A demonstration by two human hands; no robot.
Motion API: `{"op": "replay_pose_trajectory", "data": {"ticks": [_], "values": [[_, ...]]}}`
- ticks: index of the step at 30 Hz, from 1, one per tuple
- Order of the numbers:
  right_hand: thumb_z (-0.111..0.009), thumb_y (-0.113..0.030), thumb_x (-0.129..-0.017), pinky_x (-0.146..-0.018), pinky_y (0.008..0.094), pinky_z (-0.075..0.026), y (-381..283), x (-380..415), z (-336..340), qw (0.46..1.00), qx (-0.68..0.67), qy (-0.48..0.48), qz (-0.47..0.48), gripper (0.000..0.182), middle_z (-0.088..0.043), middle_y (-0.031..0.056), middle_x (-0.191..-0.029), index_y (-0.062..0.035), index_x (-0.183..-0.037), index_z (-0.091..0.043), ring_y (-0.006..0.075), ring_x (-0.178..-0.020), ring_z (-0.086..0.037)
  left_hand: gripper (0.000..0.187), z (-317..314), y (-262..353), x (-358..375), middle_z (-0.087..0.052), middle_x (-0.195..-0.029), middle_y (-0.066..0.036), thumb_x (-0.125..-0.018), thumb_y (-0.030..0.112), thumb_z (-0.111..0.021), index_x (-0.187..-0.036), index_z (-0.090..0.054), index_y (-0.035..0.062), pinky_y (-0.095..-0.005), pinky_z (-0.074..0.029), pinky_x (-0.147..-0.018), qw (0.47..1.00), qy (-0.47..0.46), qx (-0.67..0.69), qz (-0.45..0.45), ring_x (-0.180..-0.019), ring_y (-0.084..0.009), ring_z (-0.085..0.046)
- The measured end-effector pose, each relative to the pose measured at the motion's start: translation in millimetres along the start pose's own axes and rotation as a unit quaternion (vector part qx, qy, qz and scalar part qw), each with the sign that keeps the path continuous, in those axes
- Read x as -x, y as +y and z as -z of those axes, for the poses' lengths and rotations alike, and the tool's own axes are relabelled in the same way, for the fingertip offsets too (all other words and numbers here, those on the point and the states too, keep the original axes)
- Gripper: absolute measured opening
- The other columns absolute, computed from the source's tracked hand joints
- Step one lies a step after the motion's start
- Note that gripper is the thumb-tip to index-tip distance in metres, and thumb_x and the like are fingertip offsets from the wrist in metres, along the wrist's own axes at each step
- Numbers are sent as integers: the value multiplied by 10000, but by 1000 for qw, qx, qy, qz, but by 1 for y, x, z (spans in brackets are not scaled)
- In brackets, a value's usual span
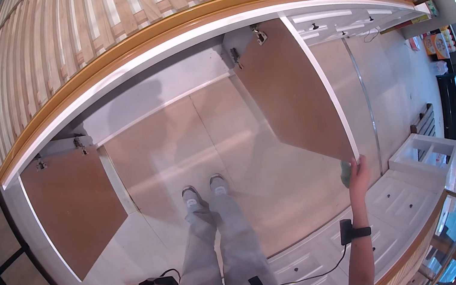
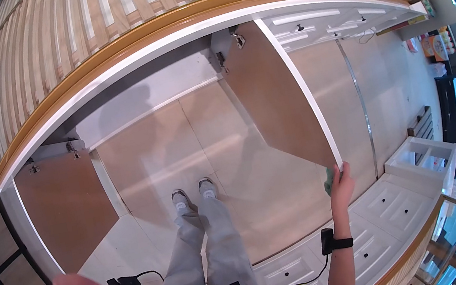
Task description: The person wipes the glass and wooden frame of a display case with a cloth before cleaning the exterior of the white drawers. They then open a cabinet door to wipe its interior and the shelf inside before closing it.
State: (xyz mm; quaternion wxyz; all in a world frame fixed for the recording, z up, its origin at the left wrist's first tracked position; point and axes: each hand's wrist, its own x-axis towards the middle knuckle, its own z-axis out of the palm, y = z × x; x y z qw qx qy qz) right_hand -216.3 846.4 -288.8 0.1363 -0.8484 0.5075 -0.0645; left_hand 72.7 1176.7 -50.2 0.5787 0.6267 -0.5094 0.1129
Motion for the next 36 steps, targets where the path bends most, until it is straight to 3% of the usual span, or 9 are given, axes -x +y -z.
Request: {"op": "replay_pose_trajectory", "data": {"ticks": [7,11,12,14,16,20,24,33,36], "values": [[-518,-284,-921,-673,337,-420,-53,55,1,980,-145,46,-132,400,-538,146,-790,-56,-1236,-422,222,-712,-523,428,63,29,-11,-510,-743,-98,-870,485,-420,-937,-477,66,-410,-425,-511,983,-82,72,149,-652,-218,-498],[-523,-221,-914,-760,323,-416,-114,87,10,980,-155,-27,-120,379,-543,134,-863,-31,-1227,-422,209,-807,-520,559,57,45,-27,-523,-741,-97,-857,600,-374,-918,-480,54,-468,-382,-724,990,30,5,140,-658,-231,-504],[-529,-183,-904,-751,321,-422,-123,94,6,978,-186,-46,-87,368,-549,135,-879,-30,-1221,-423,208,-794,-523,574,57,49,-26,-528,-751,-98,-862,609,-363,-922,-479,50,-490,-358,-809,983,87,-3,161,-661,-233,-507],[-540,-106,-882,-733,317,-433,-141,108,-4,964,-247,-93,-16,355,-560,136,-910,-27,-1209,-427,205,-769,-527,226,70,34,-11,-567,-720,-69,-768,202,-523,-924,-563,44,-384,-435,-671,981,81,-41,172,-626,-211,-534],[-534,-50,-858,-758,322,-447,-166,120,-17,947,-263,-159,92,350,-572,140,-944,-18,-1194,-442,219,-807,-556,310,84,2,5,-593,-786,-95,-691,-33,-606,-997,-602,13,-341,-476,-654,977,-8,-85,194,-684,-243,-567],[-524,13,-827,-795,338,-468,-227,137,-33,875,-234,-380,190,345,-591,152,-1017,-15,-1167,-477,248,-890,-602,445,45,-43,101,-495,-1177,-141,-816,-28,-511,-1252,-452,38,-380,-407,-899,906,-50,45,418,-1053,-335,-501],[-528,8,-817,-781,349,-482,-320,155,-20,814,-226,-412,343,324,-587,179,-1050,-26,-1138,-508,300,-909,-611,632,44,-50,207,-394,-1349,-121,-778,38,-573,-1352,-309,63,-393,-329,-999,893,-137,-35,426,-1186,-332,-406],[-452,-21,-896,-759,338,-460,-474,200,-46,599,-194,-488,604,261,-590,200,-1026,-11,-1139,-547,275,-885,-584,247,157,-24,276,-522,-1024,-62,-842,230,-562,-1018,-521,63,-379,-380,-864,802,-2,-190,567,-1011,-258,-484],[-480,-37,-885,-790,327,-446,-515,222,-59,566,-191,-497,629,281,-598,180,-1006,-16,-1162,-524,276,-900,-569,208,195,-14,293,-513,-976,-76,-854,223,-547,-975,-525,55,-385,-382,-847,824,124,-296,467,-963,-270,-495]]}}
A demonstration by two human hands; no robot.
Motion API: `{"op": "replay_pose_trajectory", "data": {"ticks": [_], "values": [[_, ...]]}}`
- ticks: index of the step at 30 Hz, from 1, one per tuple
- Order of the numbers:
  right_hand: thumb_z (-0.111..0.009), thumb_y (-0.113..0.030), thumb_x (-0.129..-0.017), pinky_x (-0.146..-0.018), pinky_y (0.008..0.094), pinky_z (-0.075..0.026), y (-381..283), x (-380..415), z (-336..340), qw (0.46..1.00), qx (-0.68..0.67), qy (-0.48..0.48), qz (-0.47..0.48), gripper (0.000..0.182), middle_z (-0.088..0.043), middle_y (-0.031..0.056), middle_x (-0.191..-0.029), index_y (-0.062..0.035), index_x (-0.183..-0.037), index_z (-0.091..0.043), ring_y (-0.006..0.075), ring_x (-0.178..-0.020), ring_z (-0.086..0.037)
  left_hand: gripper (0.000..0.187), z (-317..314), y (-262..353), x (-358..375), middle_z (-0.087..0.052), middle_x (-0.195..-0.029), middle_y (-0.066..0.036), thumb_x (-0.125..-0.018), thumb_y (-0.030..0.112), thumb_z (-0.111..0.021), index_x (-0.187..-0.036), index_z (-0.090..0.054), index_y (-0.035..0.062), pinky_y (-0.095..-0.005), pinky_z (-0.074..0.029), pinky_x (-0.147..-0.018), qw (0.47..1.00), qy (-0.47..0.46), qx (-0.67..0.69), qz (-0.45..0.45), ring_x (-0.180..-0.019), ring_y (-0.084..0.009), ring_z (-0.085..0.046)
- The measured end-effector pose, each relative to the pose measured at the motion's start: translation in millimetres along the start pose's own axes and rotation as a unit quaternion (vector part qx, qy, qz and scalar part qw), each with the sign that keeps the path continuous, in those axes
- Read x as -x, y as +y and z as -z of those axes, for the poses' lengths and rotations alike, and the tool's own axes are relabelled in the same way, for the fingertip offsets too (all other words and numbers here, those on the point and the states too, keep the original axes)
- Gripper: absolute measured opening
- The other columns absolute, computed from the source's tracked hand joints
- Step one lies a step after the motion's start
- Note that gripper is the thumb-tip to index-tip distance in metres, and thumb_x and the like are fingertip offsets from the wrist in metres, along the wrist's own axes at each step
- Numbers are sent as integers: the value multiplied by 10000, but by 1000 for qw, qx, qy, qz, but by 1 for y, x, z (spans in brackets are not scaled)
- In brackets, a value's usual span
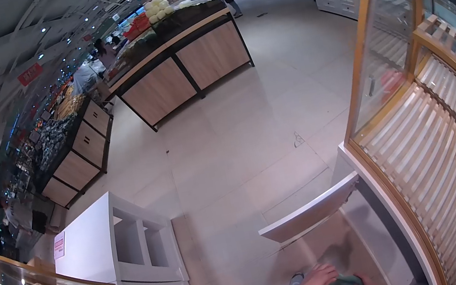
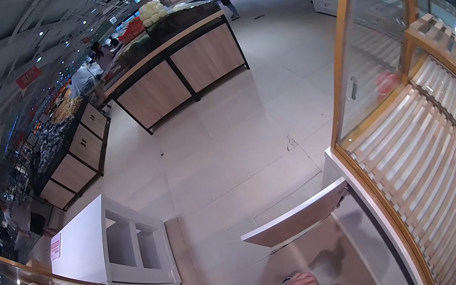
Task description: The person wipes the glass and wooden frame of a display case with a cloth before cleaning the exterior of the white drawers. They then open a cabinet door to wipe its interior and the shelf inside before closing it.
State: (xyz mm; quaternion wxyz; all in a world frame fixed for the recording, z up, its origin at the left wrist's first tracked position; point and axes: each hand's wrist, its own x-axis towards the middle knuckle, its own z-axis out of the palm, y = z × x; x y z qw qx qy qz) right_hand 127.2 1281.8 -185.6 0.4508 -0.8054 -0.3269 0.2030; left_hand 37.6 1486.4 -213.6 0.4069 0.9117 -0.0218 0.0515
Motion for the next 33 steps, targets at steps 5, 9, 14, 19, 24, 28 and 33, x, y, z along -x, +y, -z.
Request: {"op": "replay_pose_trajectory", "data": {"ticks": [5,9,14,19,24,28,33], "values": [[-515,-66,-878,-796,323,-436,-24,-62,-7,990,-80,-94,-64,256,-586,172,-996,-3,-1127,-522,274,-923,-556,271,25,-13,-12,-485,-963,-126,-827,199,-562,-1019,-480,26,-415,-403,-823,992,54,85,79,-949,-312,-499],[-538,-94,-881,-778,320,-429,-47,-97,-7,995,-39,-83,-37,225,-575,171,-935,12,-1079,-537,250,-877,-548,347,56,-15,-18,-464,-1014,-159,-806,170,-573,-1077,-425,13,-439,-427,-789,994,3,-18,104,-961,-338,-507],[-564,-107,-865,-720,358,-441,-25,-127,6,984,-76,-86,-134,228,-581,188,-939,19,-1055,-550,271,-866,-553,296,27,-73,-9,-527,-969,-131,-778,150,-605,-1030,-479,58,-428,-449,-752,980,-24,-30,196,-934,-320,-540],[-587,-112,-842,-758,373,-462,16,-141,18,975,18,-207,-78,252,-579,160,-1005,1,-1066,-562,267,-940,-561,292,16,-74,-23,-539,-979,-105,-772,124,-611,-1044,-512,91,-382,-455,-783,972,-46,139,186,-946,-296,-545],[-623,-74,-797,-848,343,-456,45,-139,-21,932,-236,-257,-97,352,-552,137,-1091,-25,-1131,-526,261,-1020,-549,376,4,-34,-58,-562,-1068,-105,-775,96,-603,-1137,-505,124,-403,-444,-830,976,37,178,124,-984,-335,-553],[-639,-115,-797,-804,299,-464,45,-151,-25,887,-355,-277,-104,376,-574,94,-1085,-28,-1144,-525,199,-980,-554,401,0,-40,-64,-527,-1155,-95,-778,50,-574,-1162,-501,139,-395,-435,-858,964,-39,196,174,-1039,-324,-533],[-604,-167,-841,-728,295,-471,75,-154,-30,881,-105,-451,-94,232,-616,59,-873,-4,-1006,-585,193,-848,-583,438,31,-20,-60,-521,-1163,-98,-757,26,-568,-1170,-485,144,-388,-437,-849,963,-33,230,135,-1064,-316,-521]]}}
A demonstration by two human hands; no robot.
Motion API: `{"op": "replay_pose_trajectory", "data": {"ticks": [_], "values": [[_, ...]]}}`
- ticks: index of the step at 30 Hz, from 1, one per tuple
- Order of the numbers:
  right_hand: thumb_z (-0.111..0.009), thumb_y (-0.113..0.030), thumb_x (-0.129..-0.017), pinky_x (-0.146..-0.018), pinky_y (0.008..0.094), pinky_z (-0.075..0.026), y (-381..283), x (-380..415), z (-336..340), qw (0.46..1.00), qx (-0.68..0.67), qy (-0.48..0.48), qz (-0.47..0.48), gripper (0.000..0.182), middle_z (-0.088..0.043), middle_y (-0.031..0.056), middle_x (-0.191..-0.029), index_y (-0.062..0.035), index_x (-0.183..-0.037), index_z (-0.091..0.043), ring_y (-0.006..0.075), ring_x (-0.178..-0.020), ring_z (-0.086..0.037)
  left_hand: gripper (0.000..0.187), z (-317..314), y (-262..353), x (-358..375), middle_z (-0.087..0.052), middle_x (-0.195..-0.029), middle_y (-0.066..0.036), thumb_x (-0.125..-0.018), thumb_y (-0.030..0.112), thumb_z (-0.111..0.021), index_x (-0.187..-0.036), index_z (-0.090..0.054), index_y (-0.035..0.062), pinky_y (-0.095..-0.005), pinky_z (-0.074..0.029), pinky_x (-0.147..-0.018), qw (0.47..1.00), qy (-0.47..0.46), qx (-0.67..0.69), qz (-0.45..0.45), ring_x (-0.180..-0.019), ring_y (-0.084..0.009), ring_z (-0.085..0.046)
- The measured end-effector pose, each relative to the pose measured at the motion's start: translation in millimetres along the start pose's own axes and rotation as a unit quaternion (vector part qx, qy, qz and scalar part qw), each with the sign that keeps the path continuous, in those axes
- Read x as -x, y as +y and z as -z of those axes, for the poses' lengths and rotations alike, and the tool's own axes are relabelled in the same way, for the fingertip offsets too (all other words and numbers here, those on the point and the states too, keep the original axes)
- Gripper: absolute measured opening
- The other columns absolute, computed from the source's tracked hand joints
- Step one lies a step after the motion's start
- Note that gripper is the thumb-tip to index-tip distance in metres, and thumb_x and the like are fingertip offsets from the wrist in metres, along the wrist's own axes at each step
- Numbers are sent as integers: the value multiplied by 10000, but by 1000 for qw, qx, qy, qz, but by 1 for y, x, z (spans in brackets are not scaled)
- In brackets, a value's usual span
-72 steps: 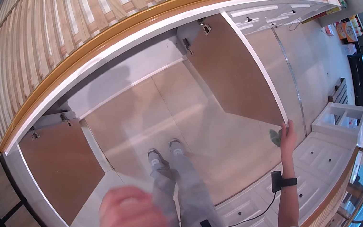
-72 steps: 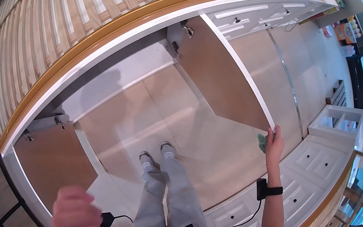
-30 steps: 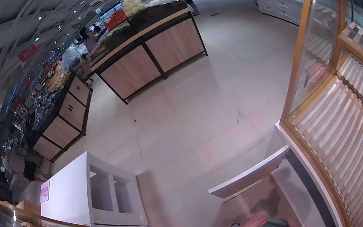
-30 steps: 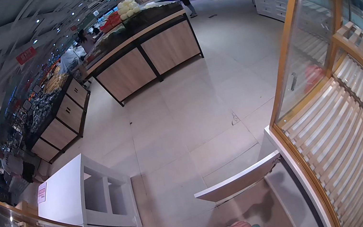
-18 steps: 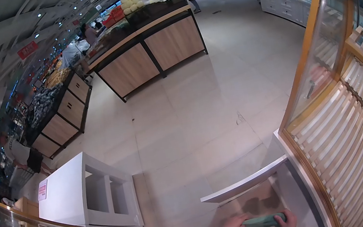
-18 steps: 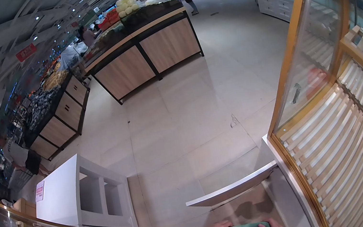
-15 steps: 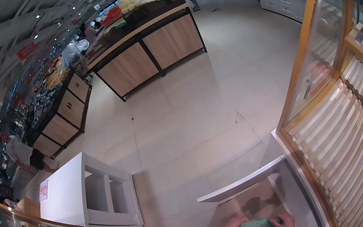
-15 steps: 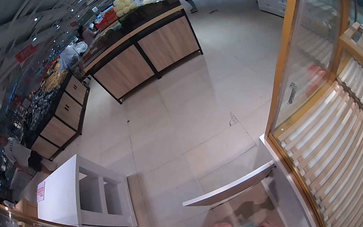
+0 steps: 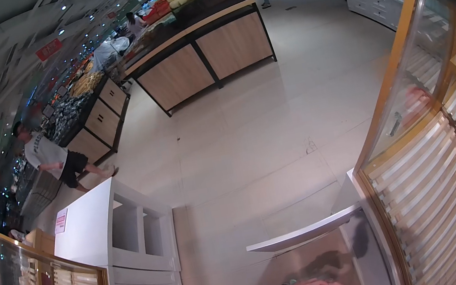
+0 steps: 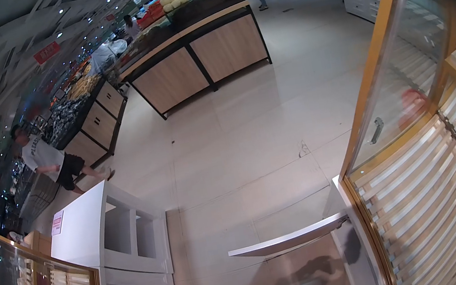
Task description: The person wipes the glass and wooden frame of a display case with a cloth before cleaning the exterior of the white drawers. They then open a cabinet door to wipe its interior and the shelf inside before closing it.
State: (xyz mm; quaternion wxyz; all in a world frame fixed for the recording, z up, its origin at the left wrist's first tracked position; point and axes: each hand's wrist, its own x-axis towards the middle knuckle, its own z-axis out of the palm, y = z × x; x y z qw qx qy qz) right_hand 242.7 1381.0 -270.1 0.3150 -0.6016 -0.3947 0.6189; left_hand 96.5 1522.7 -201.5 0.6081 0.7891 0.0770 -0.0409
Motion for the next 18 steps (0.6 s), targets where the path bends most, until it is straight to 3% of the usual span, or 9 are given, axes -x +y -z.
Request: {"op": "replay_pose_trajectory", "data": {"ticks": [4,7,9,10,11,12,14,16,18], "values": [[-544,-207,-892,-706,289,-472,58,-10,-11,961,258,95,-7,232,-597,60,-858,-5,-999,-583,180,-799,-583,461,1,0,7,-514,-1161,-93,-751,48,-593,-1185,-464,136,-390,-445,-839,995,-17,-39,88,-1039,-311,-529],[-573,-53,-755,-714,400,-493,55,1,5,922,345,171,-31,365,-582,171,-911,-52,-1120,-555,343,-820,-599,454,-6,-24,11,-526,-1091,-97,-761,87,-614,-1186,-459,127,-397,-469,-799,984,27,-123,122,-960,-311,-566],[-581,-78,-718,-677,432,-483,20,10,8,886,358,284,-81,387,-559,153,-817,-62,-1105,-574,335,-777,-592,417,-6,-20,14,-527,-1064,-106,-748,138,-640,-1140,-501,111,-406,-477,-783,960,0,-193,204,-942,-321,-575],[-574,-83,-729,-675,430,-480,10,12,11,878,334,325,-112,369,-581,160,-846,-55,-1097,-571,338,-801,-597,389,0,-14,12,-527,-1053,-111,-746,166,-649,-1113,-535,104,-412,-479,-777,929,-66,-251,265,-932,-323,-579],[-566,-87,-737,-663,435,-478,-1,15,15,878,287,377,-70,371,-607,170,-819,-45,-1105,-562,347,-768,-605,304,-11,-41,16,-545,-986,-123,-744,228,-658,-1010,-607,88,-426,-479,-762,921,-77,-285,254,-914,-313,-584],[-561,-74,-743,-661,447,-476,-18,16,20,882,276,354,-140,369,-624,194,-799,-38,-1110,-556,375,-735,-604,231,-10,-42,16,-569,-927,-105,-776,243,-631,-944,-636,84,-434,-473,-758,929,-34,-301,212,-891,-305,-583],[-517,-83,-835,-681,387,-488,-8,9,27,904,4,418,-92,319,-636,143,-756,-23,-1148,-531,282,-708,-632,200,3,-23,0,-594,-905,-92,-808,224,-600,-939,-625,74,-424,-474,-746,911,-58,-363,185,-877,-307,-583],[-433,-115,-911,-767,330,-462,-16,-1,39,858,-186,478,15,277,-620,85,-881,-4,-1147,-527,190,-822,-598,181,-1,-36,-11,-598,-925,-110,-832,188,-581,-940,-606,44,-408,-469,-709,961,35,-243,131,-830,-327,-586],[-380,-130,-942,-849,296,-416,-24,-11,49,803,-305,507,67,279,-583,58,-1007,4,-1142,-523,141,-935,-543,170,-2,-29,-29,-594,-876,-142,-819,169,-591,-923,-593,33,-422,-456,-714,971,63,-128,193,-831,-338,-574]]}}
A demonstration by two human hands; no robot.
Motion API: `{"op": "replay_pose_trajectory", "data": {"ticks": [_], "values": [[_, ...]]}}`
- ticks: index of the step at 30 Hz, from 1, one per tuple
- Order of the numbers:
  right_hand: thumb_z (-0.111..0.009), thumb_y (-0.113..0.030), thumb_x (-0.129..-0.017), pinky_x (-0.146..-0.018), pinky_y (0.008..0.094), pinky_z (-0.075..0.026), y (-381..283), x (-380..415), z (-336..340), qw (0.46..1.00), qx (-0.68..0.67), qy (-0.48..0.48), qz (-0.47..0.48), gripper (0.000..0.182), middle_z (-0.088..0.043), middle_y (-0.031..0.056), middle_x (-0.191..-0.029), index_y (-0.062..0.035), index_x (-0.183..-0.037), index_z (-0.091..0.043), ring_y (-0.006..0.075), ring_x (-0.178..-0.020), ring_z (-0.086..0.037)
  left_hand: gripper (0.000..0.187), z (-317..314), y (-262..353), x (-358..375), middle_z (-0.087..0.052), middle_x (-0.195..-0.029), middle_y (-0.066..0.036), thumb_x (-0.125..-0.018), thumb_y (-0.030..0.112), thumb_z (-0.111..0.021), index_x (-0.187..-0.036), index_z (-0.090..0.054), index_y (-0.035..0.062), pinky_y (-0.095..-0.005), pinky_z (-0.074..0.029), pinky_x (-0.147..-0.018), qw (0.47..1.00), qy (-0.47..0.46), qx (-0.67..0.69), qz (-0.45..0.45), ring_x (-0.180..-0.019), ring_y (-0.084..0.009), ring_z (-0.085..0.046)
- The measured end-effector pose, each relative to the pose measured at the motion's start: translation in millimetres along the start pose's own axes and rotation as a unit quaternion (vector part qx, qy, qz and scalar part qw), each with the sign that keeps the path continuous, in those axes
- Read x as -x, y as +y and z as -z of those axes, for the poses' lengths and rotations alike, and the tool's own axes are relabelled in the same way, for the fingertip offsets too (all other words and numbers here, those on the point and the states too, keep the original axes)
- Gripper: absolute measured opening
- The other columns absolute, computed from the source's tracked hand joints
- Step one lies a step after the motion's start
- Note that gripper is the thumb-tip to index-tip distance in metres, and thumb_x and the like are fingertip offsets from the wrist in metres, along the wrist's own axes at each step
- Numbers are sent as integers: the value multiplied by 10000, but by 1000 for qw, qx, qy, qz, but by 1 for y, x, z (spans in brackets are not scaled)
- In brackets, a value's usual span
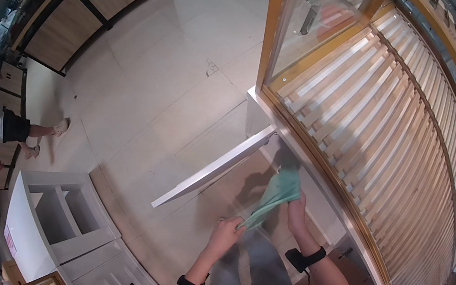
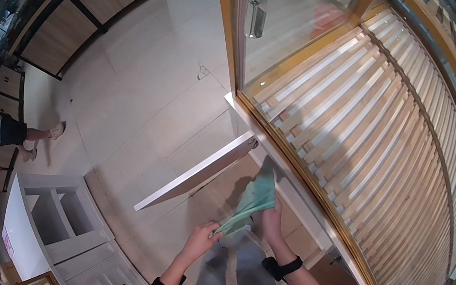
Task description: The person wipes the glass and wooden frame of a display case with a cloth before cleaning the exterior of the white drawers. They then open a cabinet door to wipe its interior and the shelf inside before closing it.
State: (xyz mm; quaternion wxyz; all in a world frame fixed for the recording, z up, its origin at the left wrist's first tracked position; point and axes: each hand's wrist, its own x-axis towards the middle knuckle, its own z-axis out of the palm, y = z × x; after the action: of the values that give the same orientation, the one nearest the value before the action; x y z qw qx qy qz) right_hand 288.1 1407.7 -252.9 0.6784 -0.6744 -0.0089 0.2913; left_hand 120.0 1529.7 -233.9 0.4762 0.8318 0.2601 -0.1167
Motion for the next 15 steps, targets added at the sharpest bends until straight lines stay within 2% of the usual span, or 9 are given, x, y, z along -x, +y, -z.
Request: {"op": "replay_pose_trajectory", "data": {"ticks": [1,2,5,8,10,11,12,14,15], "values": [[-388,-133,-940,-876,286,-393,-2,-6,-6,996,-85,22,-25,278,-568,62,-1046,1,-1148,-515,134,-970,-523,166,1,5,-6,-592,-852,-158,-813,159,-596,-914,-587,28,-428,-450,-717,998,0,54,38,-832,-343,-568],[-396,-136,-938,-903,276,-371,-4,-13,-12,983,-170,43,-48,279,-553,66,-1085,-2,-1155,-507,128,-1006,-504,176,-1,7,-12,-569,-848,-181,-824,143,-590,-924,-563,1,-422,-441,-687,996,31,81,10,-799,-364,-563],[-432,-169,-934,-906,270,-367,-3,-35,-29,979,-196,50,-7,302,-521,70,-1147,-21,-1194,-471,133,-1021,-498,177,-3,15,-34,-566,-871,-180,-831,134,-579,-934,-554,-7,-425,-431,-675,989,73,127,-24,-773,-367,-562],[-459,-178,-922,-903,293,-380,37,-73,-24,999,-23,15,44,329,-509,73,-1176,-15,-1209,-450,167,-1045,-502,168,-2,22,-58,-556,-887,-184,-837,131,-569,-933,-550,-4,-429,-422,-665,983,83,160,-31,-750,-371,-555],[-479,-147,-884,-916,333,-371,22,-87,-39,978,142,4,152,340,-499,124,-1173,-7,-1193,-450,237,-1066,-481,160,-2,20,-77,-553,-877,-200,-841,130,-561,-925,-540,-4,-433,-418,-663,981,89,174,-21,-743,-371,-552],[-488,-131,-865,-922,354,-367,12,-94,-51,954,220,-3,204,346,-494,149,-1171,-3,-1185,-450,271,-1076,-471,156,-5,17,-86,-552,-872,-207,-844,130,-556,-921,-535,-4,-436,-417,-662,979,92,179,-15,-739,-371,-550],[-498,-116,-846,-928,374,-362,1,-102,-63,920,296,-11,256,354,-489,175,-1169,1,-1177,-450,306,-1087,-461,164,-12,9,-95,-542,-829,-196,-860,143,-547,-923,-524,-6,-405,-419,-650,975,94,200,-11,-700,-334,-534],[-517,-85,-808,-941,414,-353,-7,-114,-85,827,437,-28,352,371,-479,225,-1165,9,-1161,-450,375,-1108,-441,185,-29,-7,-110,-523,-742,-174,-893,169,-529,-929,-502,-11,-344,-424,-624,965,97,244,0,-622,-260,-503],[-523,-78,-788,-940,431,-348,-4,-121,-88,816,464,-36,344,377,-480,222,-1161,6,-1150,-459,385,-1103,-434,180,-29,-8,-112,-521,-738,-177,-897,166,-524,-935,-502,-8,-345,-421,-618,966,103,239,4,-614,-256,-494]]}}
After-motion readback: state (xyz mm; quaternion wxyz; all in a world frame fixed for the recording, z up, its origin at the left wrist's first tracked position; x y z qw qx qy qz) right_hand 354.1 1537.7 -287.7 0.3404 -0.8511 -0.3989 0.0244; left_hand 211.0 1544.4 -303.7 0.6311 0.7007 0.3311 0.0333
